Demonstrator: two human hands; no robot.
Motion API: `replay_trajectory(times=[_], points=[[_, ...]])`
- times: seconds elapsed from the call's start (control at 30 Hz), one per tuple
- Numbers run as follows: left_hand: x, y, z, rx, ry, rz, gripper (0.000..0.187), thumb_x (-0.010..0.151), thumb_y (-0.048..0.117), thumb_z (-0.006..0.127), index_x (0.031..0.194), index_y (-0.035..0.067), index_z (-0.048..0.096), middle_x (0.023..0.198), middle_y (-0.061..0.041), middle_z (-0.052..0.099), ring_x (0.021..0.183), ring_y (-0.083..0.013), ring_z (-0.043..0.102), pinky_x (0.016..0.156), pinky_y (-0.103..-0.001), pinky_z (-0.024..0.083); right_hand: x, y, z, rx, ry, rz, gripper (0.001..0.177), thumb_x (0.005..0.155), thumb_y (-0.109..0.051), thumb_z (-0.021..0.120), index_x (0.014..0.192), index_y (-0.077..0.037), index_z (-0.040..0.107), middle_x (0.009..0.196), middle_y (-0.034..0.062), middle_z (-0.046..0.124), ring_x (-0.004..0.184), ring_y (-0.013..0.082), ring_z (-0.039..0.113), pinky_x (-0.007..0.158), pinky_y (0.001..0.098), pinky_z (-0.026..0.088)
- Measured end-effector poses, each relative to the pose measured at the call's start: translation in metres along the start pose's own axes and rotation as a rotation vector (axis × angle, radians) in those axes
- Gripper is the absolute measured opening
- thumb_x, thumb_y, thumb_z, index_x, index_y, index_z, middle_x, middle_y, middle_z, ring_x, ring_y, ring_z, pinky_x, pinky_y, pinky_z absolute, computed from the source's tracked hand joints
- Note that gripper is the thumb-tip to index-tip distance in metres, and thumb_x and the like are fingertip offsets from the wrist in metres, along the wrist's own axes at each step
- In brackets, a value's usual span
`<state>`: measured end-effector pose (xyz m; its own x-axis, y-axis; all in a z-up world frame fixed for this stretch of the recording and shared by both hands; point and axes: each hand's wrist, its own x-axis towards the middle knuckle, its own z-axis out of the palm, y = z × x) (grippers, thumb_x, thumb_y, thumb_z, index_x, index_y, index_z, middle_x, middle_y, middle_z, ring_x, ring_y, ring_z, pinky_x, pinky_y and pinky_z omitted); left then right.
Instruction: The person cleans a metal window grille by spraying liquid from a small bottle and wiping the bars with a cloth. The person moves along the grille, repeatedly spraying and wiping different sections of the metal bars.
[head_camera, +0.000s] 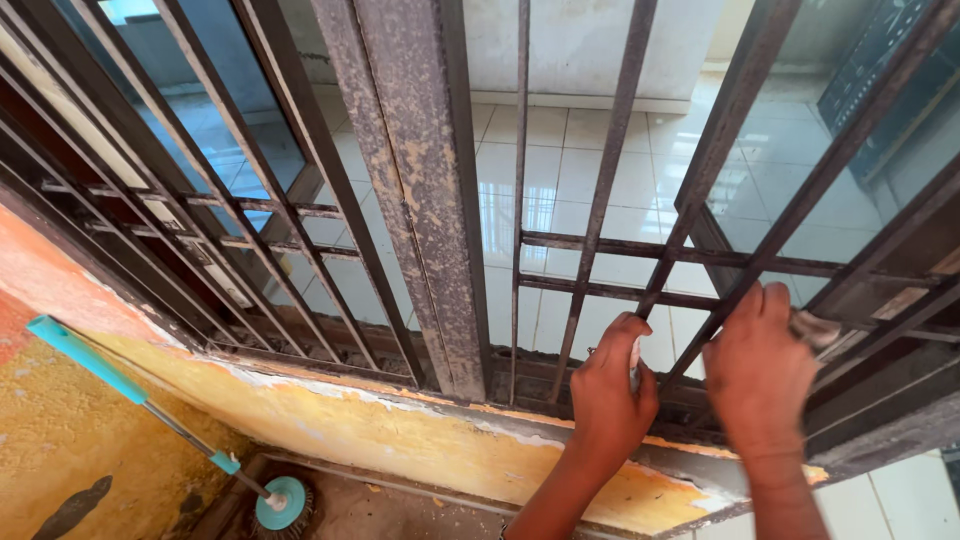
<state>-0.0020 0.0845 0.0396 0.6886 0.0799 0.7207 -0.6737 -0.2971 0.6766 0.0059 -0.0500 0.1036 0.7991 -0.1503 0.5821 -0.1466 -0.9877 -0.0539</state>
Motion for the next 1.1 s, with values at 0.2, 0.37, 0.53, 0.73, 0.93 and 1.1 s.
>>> replay_trajectory(times=[0.2,0.37,0.53,0.73,0.93,1.1], points=[[0.002,0.003,0.005,0.042,0.010,-0.052,0.049,0.077,-0.013,0.063,0.121,0.007,0.056,0.132,-0.016,0.067,0.087,-0.0370,0.070,0.072,-0.041,0.057,-0.006,0.001,-0.004,0.097,-0.023,-0.047,0.050,0.083,-0.001,0.064,0.130,0.009,0.050,0.138,0.0249,0.053,0.086,0.0394,0.070,0.066,0.0423,0.061],[-0.001,-0.001,0.007,0.108,0.016,-0.026,0.048,0.079,-0.013,0.062,0.122,0.008,0.057,0.128,-0.014,0.067,0.085,-0.0355,0.070,0.070,-0.041,0.057,-0.034,-0.003,-0.028,-0.026,0.165,-0.197,0.075,0.070,0.004,0.058,0.144,0.001,0.046,0.141,0.0218,0.060,0.120,0.0477,0.064,0.087,0.0402,0.060],[-0.002,-0.012,0.006,0.108,-0.039,0.021,0.046,0.081,-0.011,0.065,0.121,0.008,0.056,0.124,-0.014,0.067,0.078,-0.0351,0.067,0.066,-0.043,0.053,-0.036,0.018,-0.041,0.239,0.053,-0.038,0.062,0.091,-0.007,0.053,0.152,-0.004,0.038,0.147,0.0198,0.043,0.124,0.0422,0.064,0.091,0.0356,0.061],[0.000,-0.023,-0.002,0.036,-0.111,-0.013,0.044,0.083,-0.010,0.065,0.122,0.009,0.057,0.118,-0.012,0.067,0.079,-0.0346,0.068,0.067,-0.043,0.052,0.022,0.000,0.076,-0.082,0.592,-0.123,0.063,0.108,-0.017,0.044,0.163,0.004,0.022,0.161,0.0268,0.012,0.134,0.0487,0.058,0.098,0.0350,0.061],[-0.004,-0.025,-0.001,0.021,-0.049,0.032,0.045,0.081,-0.010,0.065,0.120,0.010,0.057,0.117,-0.012,0.068,0.085,-0.0361,0.070,0.069,-0.042,0.055,-0.026,-0.011,0.105,0.046,0.474,-0.102,0.068,0.111,-0.025,0.049,0.163,0.012,0.025,0.166,0.0359,0.005,0.129,0.0488,0.063,0.089,0.0421,0.061],[-0.005,-0.026,-0.003,0.007,-0.034,0.062,0.045,0.083,-0.010,0.065,0.121,0.012,0.056,0.121,-0.011,0.067,0.087,-0.0361,0.069,0.069,-0.041,0.055,-0.055,-0.012,0.076,0.091,0.194,-0.049,0.062,0.097,-0.009,0.060,0.155,0.008,0.043,0.162,0.0337,0.038,0.104,0.0429,0.070,0.077,0.0463,0.058]])
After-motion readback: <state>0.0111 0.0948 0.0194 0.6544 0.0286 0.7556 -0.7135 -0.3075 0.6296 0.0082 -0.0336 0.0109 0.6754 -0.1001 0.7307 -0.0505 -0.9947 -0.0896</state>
